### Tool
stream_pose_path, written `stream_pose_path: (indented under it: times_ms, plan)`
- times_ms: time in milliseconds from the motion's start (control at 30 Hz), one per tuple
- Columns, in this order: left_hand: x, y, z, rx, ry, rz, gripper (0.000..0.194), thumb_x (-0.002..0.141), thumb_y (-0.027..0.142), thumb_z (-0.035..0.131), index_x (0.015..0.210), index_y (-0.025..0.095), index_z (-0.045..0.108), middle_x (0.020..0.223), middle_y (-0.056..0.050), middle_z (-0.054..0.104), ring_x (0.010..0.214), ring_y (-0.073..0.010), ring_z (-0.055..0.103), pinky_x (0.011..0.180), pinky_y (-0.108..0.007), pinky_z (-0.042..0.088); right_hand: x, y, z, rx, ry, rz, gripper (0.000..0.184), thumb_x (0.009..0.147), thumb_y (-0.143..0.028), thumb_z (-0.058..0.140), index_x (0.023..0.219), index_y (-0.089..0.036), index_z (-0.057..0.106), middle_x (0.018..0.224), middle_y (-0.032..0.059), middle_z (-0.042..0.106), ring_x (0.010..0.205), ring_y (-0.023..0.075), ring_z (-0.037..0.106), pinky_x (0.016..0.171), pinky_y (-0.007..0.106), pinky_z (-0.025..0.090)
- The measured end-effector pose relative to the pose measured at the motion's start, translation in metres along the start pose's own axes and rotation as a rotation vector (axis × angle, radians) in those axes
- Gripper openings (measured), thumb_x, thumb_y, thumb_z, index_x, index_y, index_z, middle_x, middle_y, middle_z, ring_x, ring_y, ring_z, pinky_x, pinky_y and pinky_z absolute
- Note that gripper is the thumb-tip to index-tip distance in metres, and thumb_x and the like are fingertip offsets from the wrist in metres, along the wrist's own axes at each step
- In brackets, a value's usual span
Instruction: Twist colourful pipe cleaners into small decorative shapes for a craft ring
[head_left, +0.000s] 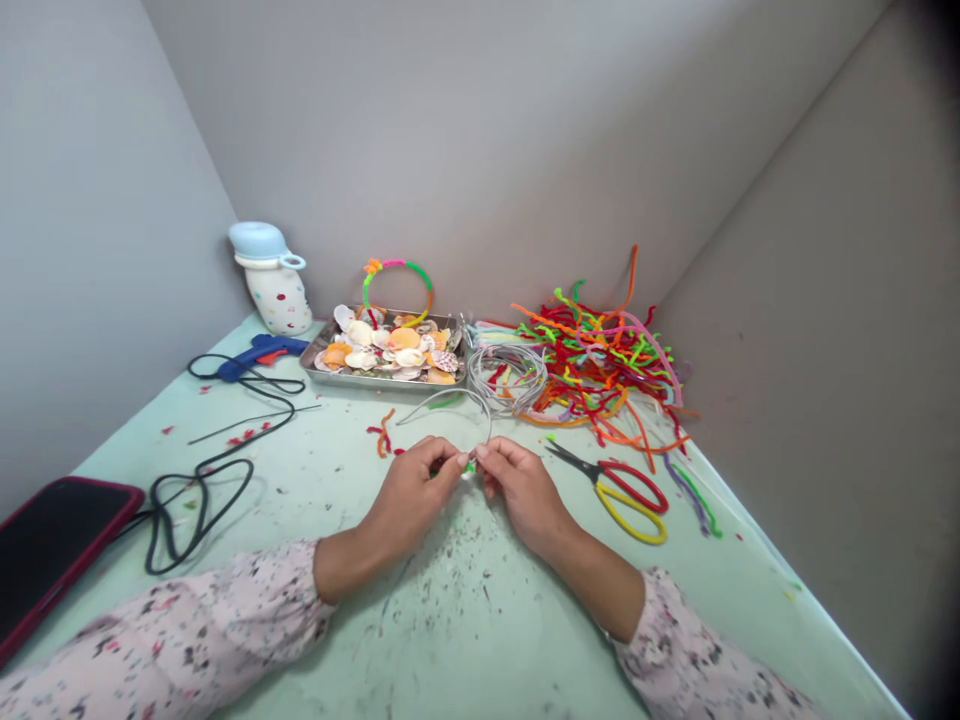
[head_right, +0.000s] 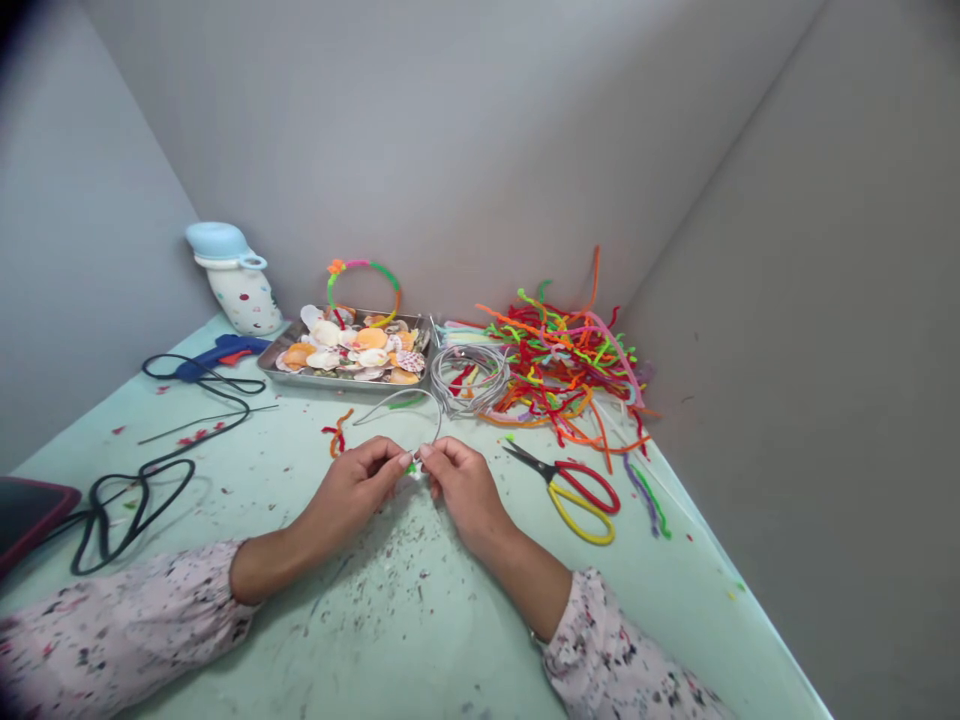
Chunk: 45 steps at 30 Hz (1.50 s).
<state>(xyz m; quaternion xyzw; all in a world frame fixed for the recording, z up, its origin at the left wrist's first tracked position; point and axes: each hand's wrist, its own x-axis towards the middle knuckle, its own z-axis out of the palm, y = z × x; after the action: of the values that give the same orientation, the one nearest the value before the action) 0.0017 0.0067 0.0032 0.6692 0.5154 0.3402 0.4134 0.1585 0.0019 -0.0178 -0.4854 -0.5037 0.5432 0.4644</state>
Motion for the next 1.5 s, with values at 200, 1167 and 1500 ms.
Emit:
stream_pose_path:
  times_ms: [200,1167,1500]
  plan:
    - [-0.0007,-0.0010,0.0002,0.014,0.005,0.020,0.027,0.087,0.036,0.050,0.070,0.016,0.057,0.061,0.003,0.049,0.057,-0.0110,0.043,0.055,-0.022,0.033,-0.0001,0.0017,-0.0007,0.010,-0.001,0.004,0.031,0.085,-0.043,0.056,0.066,-0.019,0.052,0.053,-0.0060,0.046,0.049,0.0093,0.041,0.052,0.024,0.032]
    - [-0.0042,-0.0022,0.0030,0.165,0.037,0.136,0.019,0.088,0.029,0.048,0.076,0.017,0.056,0.076,-0.002,0.058,0.070,-0.0143,0.053,0.060,-0.025,0.038,0.0007,0.0031,0.0003,0.032,0.000,0.016,0.032,0.083,-0.045,0.058,0.065,-0.019,0.052,0.053,-0.0054,0.046,0.049,0.0093,0.039,0.051,0.024,0.031]
    - [-0.0025,-0.0005,0.0066,0.230,0.100,0.097,0.014,0.081,0.024,0.053,0.070,0.018,0.049,0.068,0.001,0.053,0.063,-0.0121,0.048,0.057,-0.023,0.035,-0.0018,-0.0035,0.0026,0.003,-0.003,0.030,0.033,0.084,-0.043,0.057,0.063,-0.019,0.050,0.051,-0.0059,0.045,0.047,0.0091,0.038,0.052,0.024,0.031]
